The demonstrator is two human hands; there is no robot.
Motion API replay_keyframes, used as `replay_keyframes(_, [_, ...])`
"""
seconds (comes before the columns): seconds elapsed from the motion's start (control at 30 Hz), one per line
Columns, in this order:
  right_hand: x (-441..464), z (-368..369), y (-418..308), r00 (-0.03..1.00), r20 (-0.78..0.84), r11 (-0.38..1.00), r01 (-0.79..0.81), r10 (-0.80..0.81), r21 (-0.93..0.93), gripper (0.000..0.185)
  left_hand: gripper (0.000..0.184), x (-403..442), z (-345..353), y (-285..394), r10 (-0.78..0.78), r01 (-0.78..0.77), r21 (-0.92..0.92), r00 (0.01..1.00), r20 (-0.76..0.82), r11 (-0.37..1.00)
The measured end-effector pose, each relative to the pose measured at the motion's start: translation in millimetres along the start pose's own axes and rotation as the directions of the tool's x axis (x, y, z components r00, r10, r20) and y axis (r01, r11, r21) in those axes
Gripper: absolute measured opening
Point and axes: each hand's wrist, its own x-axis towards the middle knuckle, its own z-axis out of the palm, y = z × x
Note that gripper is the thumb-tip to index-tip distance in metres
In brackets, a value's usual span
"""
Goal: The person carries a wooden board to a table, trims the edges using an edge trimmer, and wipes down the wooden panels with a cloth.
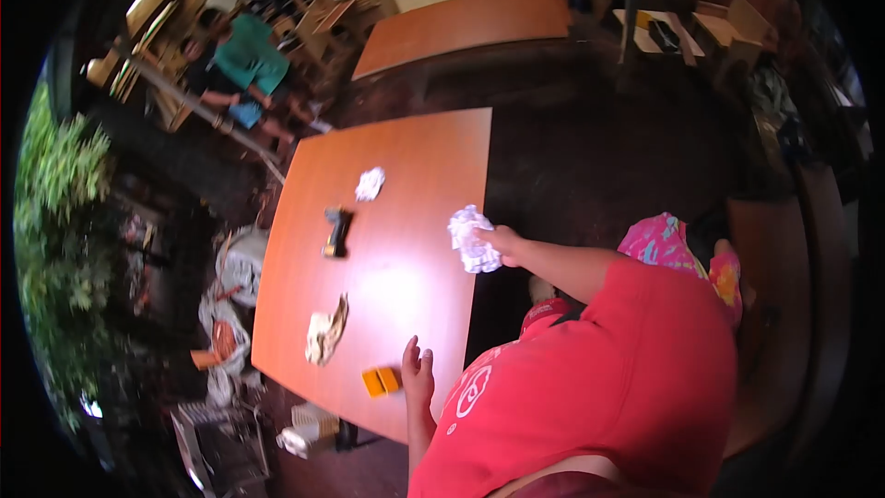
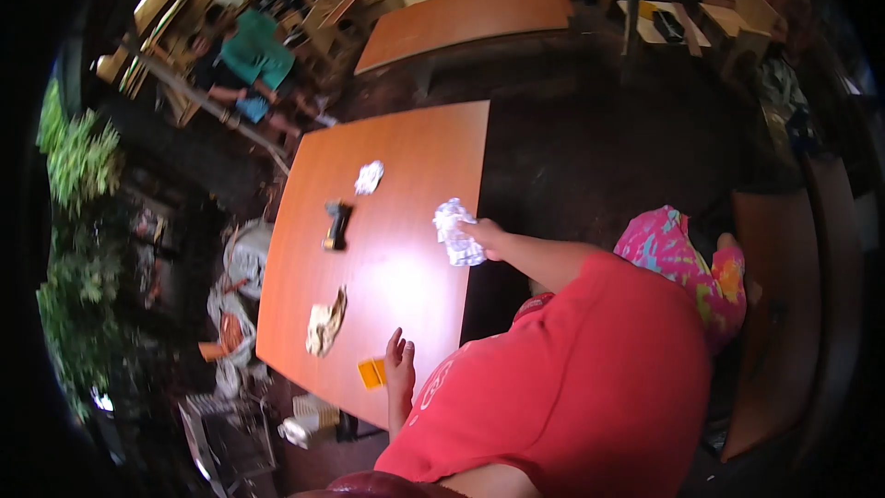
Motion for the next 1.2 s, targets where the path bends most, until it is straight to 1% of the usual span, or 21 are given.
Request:
replay_keyframes(0.1, [20, -94, -77, 1.000, -0.018, 0.985, 0.024, -0.021, 0.173, 0.034, 0.049, 93, 72, 70, -0.016, -0.007, 0.151, 0.989, 0.149, 0.988])
replay_keyframes(0.13, [23, -120, -106, 0.998, 0.004, 0.981, 0.064, -0.066, 0.183, 0.035, 0.049, 127, 97, 86, -0.006, -0.020, 0.146, 0.985, 0.174, 0.989])
replay_keyframes(0.2, [14, -152, -155, 0.993, -0.094, 0.975, 0.091, -0.073, 0.202, 0.036, 0.050, 192, 141, 101, 0.115, -0.172, 0.123, 0.922, 0.371, 0.977])
replay_keyframes(0.27, [6, -179, -194, 0.975, -0.114, 0.935, 0.214, -0.188, 0.284, 0.035, 0.051, 250, 186, 123, 0.156, -0.220, 0.096, 0.883, 0.442, 0.971])
replay_keyframes(0.33, [1, -198, -227, 0.971, -0.149, 0.929, 0.225, -0.188, 0.294, 0.035, 0.051, 292, 227, 157, 0.177, -0.272, 0.127, 0.852, 0.492, 0.954])
replay_keyframes(0.43, [9, -221, -260, 0.895, -0.358, 0.874, 0.381, -0.267, 0.301, 0.038, 0.053, 366, 277, 166, 0.194, -0.348, 0.208, 0.826, 0.530, 0.914])
replay_keyframes(0.53, [36, -259, -300, 0.835, -0.457, 0.819, 0.476, -0.307, 0.321, 0.038, 0.052, 436, 333, 182, 0.211, -0.419, 0.250, 0.786, 0.581, 0.873])
replay_keyframes(0.6, [57, -275, -339, 0.812, -0.514, 0.820, 0.479, -0.278, 0.313, 0.039, 0.053, 482, 377, 198, 0.191, -0.403, 0.233, 0.770, 0.608, 0.885])
replay_keyframes(0.63, [71, -281, -359, 0.818, -0.510, 0.814, 0.475, -0.267, 0.335, 0.039, 0.054, 506, 402, 205, 0.260, -0.473, 0.212, 0.745, 0.614, 0.855])
replay_keyframes(0.7, [110, -294, -386, 0.818, -0.517, 0.804, 0.476, -0.254, 0.357, 0.039, 0.061, 544, 451, 237, 0.357, -0.568, 0.144, 0.674, 0.646, 0.810])
replay_keyframes(0.77, [161, -311, -417, 0.894, -0.359, 0.814, 0.409, -0.267, 0.412, 0.040, 0.066, 591, 520, 261, 0.448, -0.632, 0.051, 0.601, 0.663, 0.773])
replay_keyframes(0.8, [178, -298, -444, 0.898, -0.357, 0.808, 0.402, -0.257, 0.431, 0.040, 0.069, 603, 551, 295, 0.467, -0.652, 0.009, 0.553, 0.690, 0.758])
replay_keyframes(0.87, [214, -291, -492, 0.920, -0.322, 0.822, 0.356, -0.223, 0.446, 0.040, 0.073, 623, 616, 348, 0.590, -0.693, -0.197, 0.388, 0.708, 0.693])
replay_keyframes(0.9, [230, -294, -516, 0.928, -0.319, 0.839, 0.324, -0.192, 0.437, 0.041, 0.075, 626, 643, 374, 0.572, -0.673, -0.241, 0.323, 0.754, 0.699])
replay_keyframes(0.93, [240, -283, -554, 0.916, -0.357, 0.841, 0.335, -0.184, 0.425, 0.041, 0.074, 633, 673, 380, 0.608, -0.780, -0.220, 0.244, 0.755, 0.586])
replay_keyframes(1.0, [272, -308, -614, 0.900, -0.354, 0.763, 0.413, -0.256, 0.497, 0.042, 0.074, 643, 701, 432, 0.603, -0.829, -0.184, 0.214, 0.769, 0.528])
replay_keyframes(1.03, [282, -324, -642, 0.909, -0.359, 0.773, 0.381, -0.212, 0.507, 0.043, 0.074, 656, 713, 442, 0.602, -0.831, -0.177, 0.217, 0.768, 0.527])
replay_keyframes(1.07, [289, -336, -674, 0.918, -0.360, 0.786, 0.346, -0.169, 0.513, 0.045, 0.074, 671, 726, 452, 0.606, -0.863, -0.204, 0.140, 0.783, 0.462])
replay_keyframes(1.1, [296, -332, -707, 0.846, -0.489, 0.783, 0.448, -0.214, 0.432, 0.047, 0.074, 687, 738, 465, 0.606, -0.889, -0.228, 0.069, 0.793, 0.398])
replay_keyframes(1.13, [318, -355, -729, 0.858, -0.471, 0.794, 0.428, -0.206, 0.432, 0.047, 0.074, 703, 747, 475, 0.608, -0.891, -0.208, 0.092, 0.788, 0.404])
replay_keyframes(1.2, [363, -406, -770, 0.879, -0.292, 0.772, 0.472, -0.376, 0.426, 0.047, 0.075, 733, 759, 494, 0.351, -0.477, -0.166, 0.330, 0.876, 0.863])
